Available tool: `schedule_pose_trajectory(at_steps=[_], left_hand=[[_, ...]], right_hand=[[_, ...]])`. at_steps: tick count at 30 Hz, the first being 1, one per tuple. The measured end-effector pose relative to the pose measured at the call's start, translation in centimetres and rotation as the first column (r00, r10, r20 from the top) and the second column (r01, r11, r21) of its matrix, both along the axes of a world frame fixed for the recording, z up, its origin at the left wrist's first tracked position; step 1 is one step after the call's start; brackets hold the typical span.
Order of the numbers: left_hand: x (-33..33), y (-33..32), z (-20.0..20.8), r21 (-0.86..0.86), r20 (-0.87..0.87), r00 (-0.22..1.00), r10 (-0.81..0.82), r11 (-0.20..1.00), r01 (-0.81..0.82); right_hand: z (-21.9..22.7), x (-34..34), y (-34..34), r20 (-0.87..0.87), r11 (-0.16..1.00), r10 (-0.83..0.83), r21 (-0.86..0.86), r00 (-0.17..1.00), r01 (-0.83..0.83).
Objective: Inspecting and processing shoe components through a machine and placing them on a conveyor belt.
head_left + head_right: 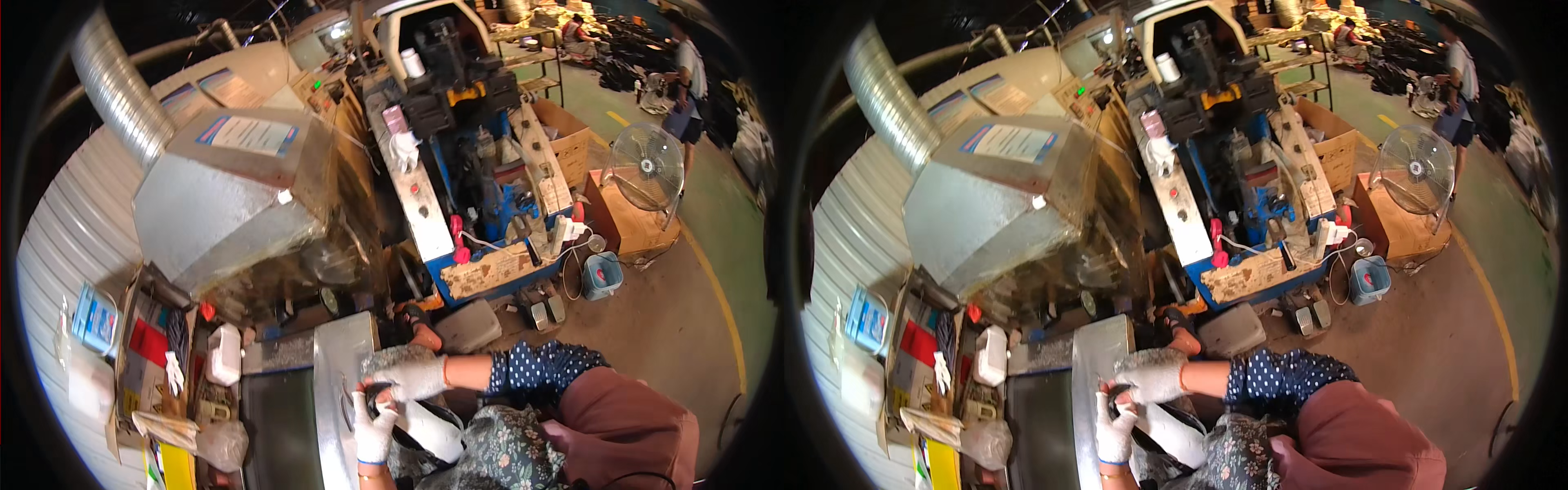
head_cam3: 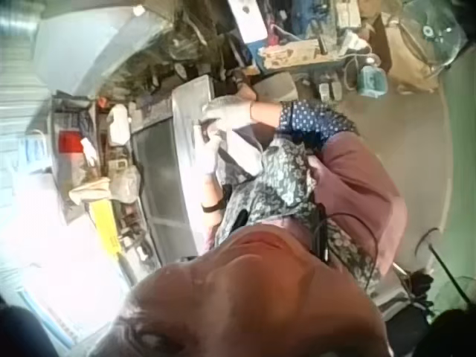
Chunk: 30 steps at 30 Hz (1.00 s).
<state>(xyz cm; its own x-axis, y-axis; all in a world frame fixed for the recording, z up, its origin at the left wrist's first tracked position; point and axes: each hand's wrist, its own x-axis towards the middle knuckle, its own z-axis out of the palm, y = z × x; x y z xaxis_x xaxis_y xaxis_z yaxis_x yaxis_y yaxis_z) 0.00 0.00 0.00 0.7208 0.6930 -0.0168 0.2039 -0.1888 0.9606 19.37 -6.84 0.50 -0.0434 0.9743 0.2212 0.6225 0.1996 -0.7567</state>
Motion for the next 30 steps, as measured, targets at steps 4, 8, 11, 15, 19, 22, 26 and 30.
schedule_pose_trajectory(at_steps=[4,8,11,15,19,22,26,30], left_hand=[[1.1,0.4,-1.0,0.333,-0.049,0.999,0.008,0.943,0.009],[2.1,0.0,-1.2,0.286,-0.040,0.999,0.005,0.958,0.007],[2.0,0.9,-0.1,0.307,-0.196,0.979,-0.054,0.945,0.113],[2.6,2.8,1.2,0.703,-0.151,0.988,-0.026,0.700,0.126],[3.5,3.5,0.4,-0.019,0.123,0.991,-0.045,0.999,0.048],[1.9,1.7,0.1,-0.284,0.232,0.966,0.109,0.958,-0.040],[2.3,0.8,-2.2,-0.204,0.157,0.963,0.220,0.961,-0.187],[1.4,2.5,-3.3,-0.181,0.083,0.959,0.273,0.950,-0.255]], right_hand=[[-0.8,-0.1,-0.3,-0.101,0.991,-0.082,0.101,0.992,0.092],[-1.7,-0.6,-0.7,-0.280,0.993,-0.113,-0.050,0.953,0.104],[-3.5,-1.4,-1.6,-0.514,0.979,-0.204,-0.118,0.833,0.167],[-5.9,-3.7,-7.6,-0.315,0.902,-0.418,-0.251,0.852,0.350],[-6.8,-0.7,-6.7,-0.420,0.914,-0.402,-0.131,0.813,0.384],[-5.6,0.4,-6.0,-0.809,0.938,-0.344,-0.324,0.477,0.126],[-6.4,-3.0,-4.8,-0.692,0.822,-0.511,-0.567,0.510,0.053],[-5.3,-5.1,-3.3,0.207,0.872,-0.311,-0.325,0.928,0.365]])
